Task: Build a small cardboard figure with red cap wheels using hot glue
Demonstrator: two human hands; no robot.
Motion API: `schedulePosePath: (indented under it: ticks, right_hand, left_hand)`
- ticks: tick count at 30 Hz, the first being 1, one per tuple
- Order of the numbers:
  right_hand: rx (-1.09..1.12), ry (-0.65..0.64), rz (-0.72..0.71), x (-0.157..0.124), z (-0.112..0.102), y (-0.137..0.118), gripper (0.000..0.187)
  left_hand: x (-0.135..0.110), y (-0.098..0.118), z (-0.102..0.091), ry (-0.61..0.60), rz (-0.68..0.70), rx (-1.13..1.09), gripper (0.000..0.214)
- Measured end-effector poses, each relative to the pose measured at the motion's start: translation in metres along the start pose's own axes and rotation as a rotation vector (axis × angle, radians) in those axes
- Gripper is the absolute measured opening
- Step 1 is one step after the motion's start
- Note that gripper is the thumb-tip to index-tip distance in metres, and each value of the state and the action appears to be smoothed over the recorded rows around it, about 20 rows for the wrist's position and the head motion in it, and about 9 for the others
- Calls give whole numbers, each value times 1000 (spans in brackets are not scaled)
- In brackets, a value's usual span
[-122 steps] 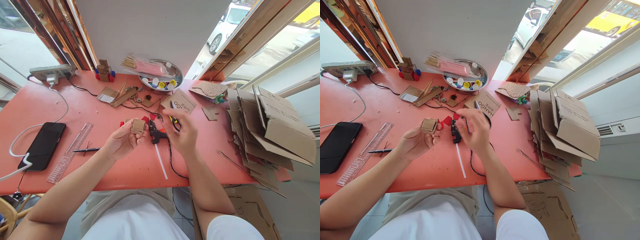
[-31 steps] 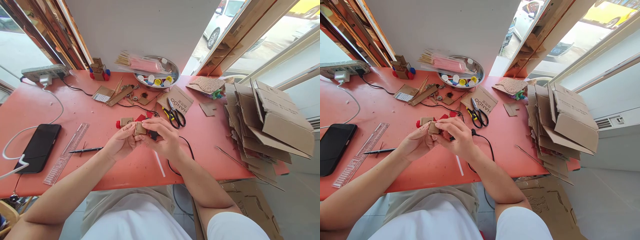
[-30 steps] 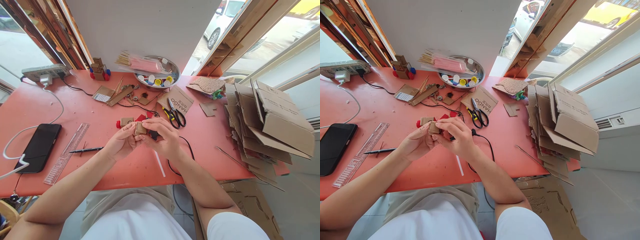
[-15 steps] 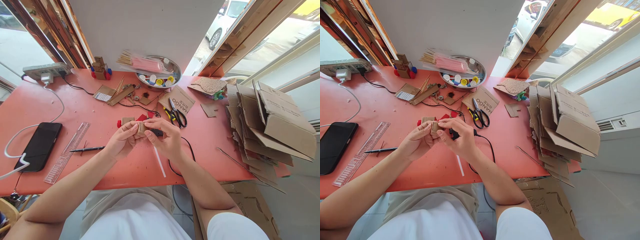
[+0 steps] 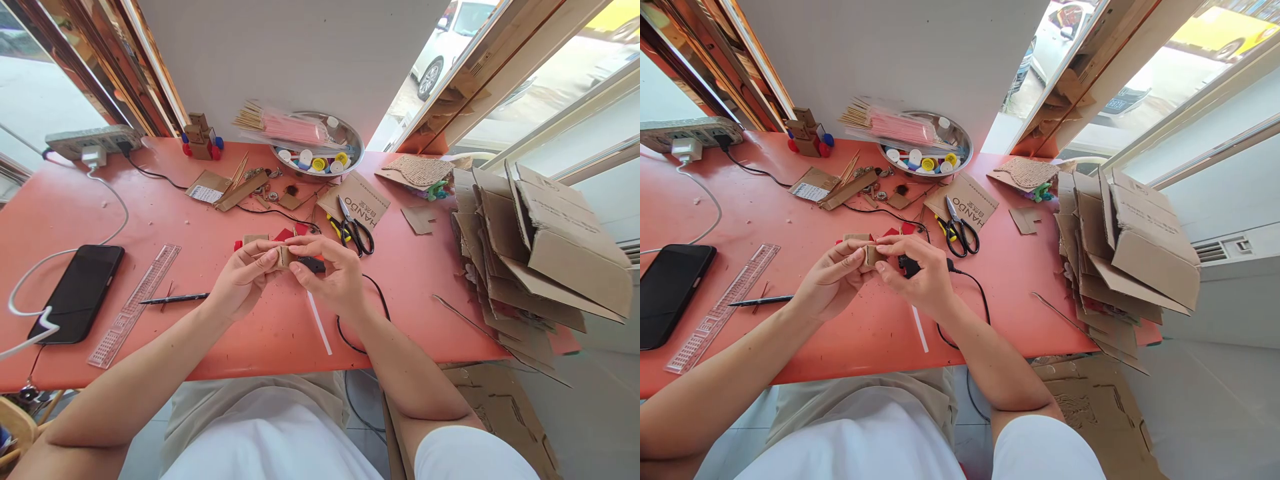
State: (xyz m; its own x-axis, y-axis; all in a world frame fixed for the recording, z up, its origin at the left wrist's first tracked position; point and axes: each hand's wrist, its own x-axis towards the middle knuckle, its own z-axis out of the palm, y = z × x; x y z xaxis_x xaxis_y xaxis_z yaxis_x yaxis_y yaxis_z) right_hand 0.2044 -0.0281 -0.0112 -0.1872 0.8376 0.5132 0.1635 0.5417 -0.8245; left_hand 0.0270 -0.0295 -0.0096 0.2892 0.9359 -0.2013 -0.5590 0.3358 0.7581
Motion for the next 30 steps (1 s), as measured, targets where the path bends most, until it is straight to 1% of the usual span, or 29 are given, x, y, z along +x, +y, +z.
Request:
schedulePosePath:
  ticks: [3,5,10,12,14,19,24,26,30]
  right_hand:
    - [-25,-24,19,1,-2,1,9]
    - [-45,-36,1,1,-3,2,10]
    - [-170,0,-150,1,-4,5,14]
    - [-209,25,-220,1,-4,5,13]
    - [-212,39,-259,0,-4,4,12]
    - [-186,32,-217,1,-3,4,14]
    - [-133,58,-253,2,-4,4,14]
    - [-121,46,-217,1,-4,3,13]
    - [-17,37,-77,0,-3,4,10]
  left_hand:
    - [0,1,1,36,83,94,37]
    - [-1,2,2,55,140,157,38]
    - [-3,3,5,88,294,282,39]
    - [-4,3,6,104,330,309,40]
    - [-5,3,6,100,360,333,40]
    - [-7,1,6,63,418,379,35]
    - [-7,0,7,53,463,389,28]
    - [-8,0,7,56,462,394,29]
    - [-8,-2,6,100,459,399,33]
